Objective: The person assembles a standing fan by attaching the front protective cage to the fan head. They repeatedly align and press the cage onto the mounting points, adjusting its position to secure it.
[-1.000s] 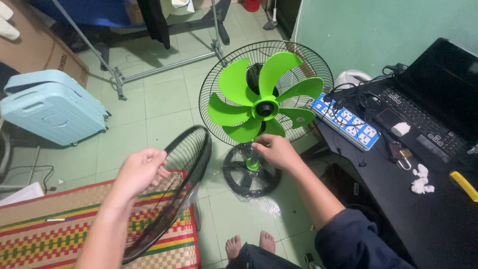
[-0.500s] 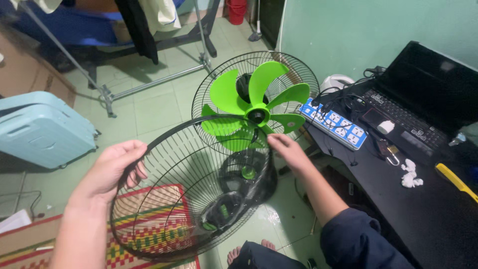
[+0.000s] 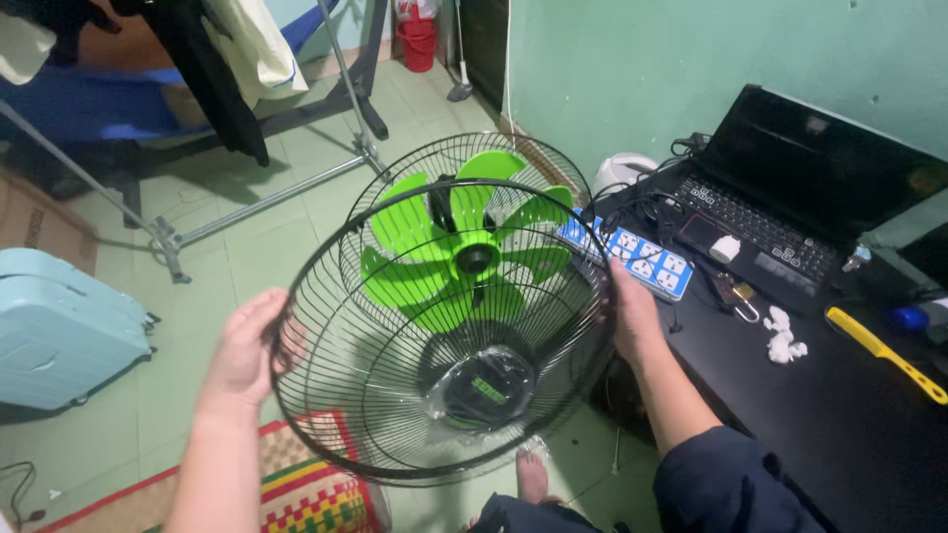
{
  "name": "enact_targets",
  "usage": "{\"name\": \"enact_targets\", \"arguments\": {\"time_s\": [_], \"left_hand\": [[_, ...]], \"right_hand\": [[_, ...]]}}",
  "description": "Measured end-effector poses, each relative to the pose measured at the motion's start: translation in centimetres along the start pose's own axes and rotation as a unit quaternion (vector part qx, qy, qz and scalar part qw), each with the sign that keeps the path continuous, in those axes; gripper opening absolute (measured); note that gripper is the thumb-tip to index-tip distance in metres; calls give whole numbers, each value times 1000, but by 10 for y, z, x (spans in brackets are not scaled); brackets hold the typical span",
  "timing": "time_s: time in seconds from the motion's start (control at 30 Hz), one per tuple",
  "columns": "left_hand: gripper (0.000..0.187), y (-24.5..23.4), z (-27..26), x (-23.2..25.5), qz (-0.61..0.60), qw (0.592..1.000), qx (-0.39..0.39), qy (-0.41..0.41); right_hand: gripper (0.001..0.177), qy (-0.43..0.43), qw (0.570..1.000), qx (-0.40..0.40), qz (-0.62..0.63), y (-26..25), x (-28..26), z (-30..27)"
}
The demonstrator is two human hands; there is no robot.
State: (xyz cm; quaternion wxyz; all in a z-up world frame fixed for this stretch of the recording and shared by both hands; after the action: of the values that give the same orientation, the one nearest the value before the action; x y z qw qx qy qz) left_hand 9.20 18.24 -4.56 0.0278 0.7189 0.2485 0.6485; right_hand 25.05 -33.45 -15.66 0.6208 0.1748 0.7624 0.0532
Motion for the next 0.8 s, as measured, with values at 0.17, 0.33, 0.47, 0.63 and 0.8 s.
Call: {"name": "enact_targets", "arguments": {"time_s": [0.17,0.33,0.47,0.63,0.8], "left_hand": [[37,-2,37,-60,-33,994,101,-14],[39,-6,62,-97,-69,973,209,67],[30,-10,73,-120,-98,949,294,56],[29,-7,81,-144,-111,941,315,53],[24,-29,100,-174,-134,930,338,50]], "right_hand": [[42,-79,991,36,-97,2,-67,47],[42,-208,965,-25,-154,52,-145,88],[36,-240,950,-57,-191,91,-179,109],[43,-349,889,-164,-245,140,-201,107],[52,-131,931,-111,-321,138,-155,152]]}}
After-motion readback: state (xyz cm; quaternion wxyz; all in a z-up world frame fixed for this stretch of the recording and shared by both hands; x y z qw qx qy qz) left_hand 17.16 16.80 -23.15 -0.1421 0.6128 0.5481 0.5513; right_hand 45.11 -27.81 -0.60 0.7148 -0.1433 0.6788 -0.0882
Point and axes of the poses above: each hand's wrist, its own z-axis towards the middle knuckle, its own y-axis out of the palm, x = y × z, the point moved 10 cm from there along z, towards the middle knuckle, and after that the axes turned 5 degrees about x, right-handed, at the moved point
